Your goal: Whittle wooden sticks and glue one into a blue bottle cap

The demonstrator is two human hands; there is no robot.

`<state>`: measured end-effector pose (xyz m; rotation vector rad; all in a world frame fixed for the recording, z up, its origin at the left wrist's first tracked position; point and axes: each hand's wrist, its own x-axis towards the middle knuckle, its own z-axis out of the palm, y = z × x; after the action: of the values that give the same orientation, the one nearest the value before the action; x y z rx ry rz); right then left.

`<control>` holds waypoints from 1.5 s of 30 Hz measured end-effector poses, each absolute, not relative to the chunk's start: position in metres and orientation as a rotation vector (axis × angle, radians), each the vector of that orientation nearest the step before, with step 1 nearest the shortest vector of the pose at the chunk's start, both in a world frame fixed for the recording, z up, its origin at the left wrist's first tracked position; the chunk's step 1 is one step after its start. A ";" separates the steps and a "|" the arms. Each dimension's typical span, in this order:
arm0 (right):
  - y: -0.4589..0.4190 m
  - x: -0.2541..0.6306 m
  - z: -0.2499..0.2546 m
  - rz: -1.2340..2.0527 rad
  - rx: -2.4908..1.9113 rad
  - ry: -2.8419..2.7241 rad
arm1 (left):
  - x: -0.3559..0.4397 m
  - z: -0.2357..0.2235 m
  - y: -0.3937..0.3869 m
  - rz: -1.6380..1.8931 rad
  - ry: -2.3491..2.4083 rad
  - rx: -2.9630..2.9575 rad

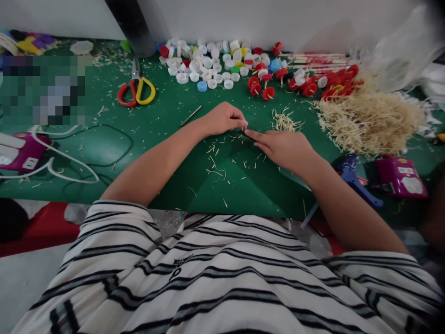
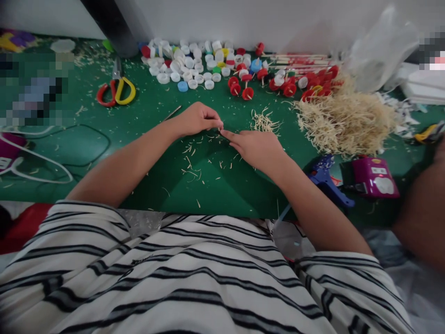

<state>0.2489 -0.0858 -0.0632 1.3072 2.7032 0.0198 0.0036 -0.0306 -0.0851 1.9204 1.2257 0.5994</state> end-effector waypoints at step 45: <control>-0.098 0.259 -0.064 0.000 1.330 2.683 | 0.008 -0.089 -0.029 0.594 1.263 2.005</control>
<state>0.2594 -0.0984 -0.0639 1.3298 2.6828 -0.0001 0.0079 -0.0292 -0.0889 2.0046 1.2628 0.5940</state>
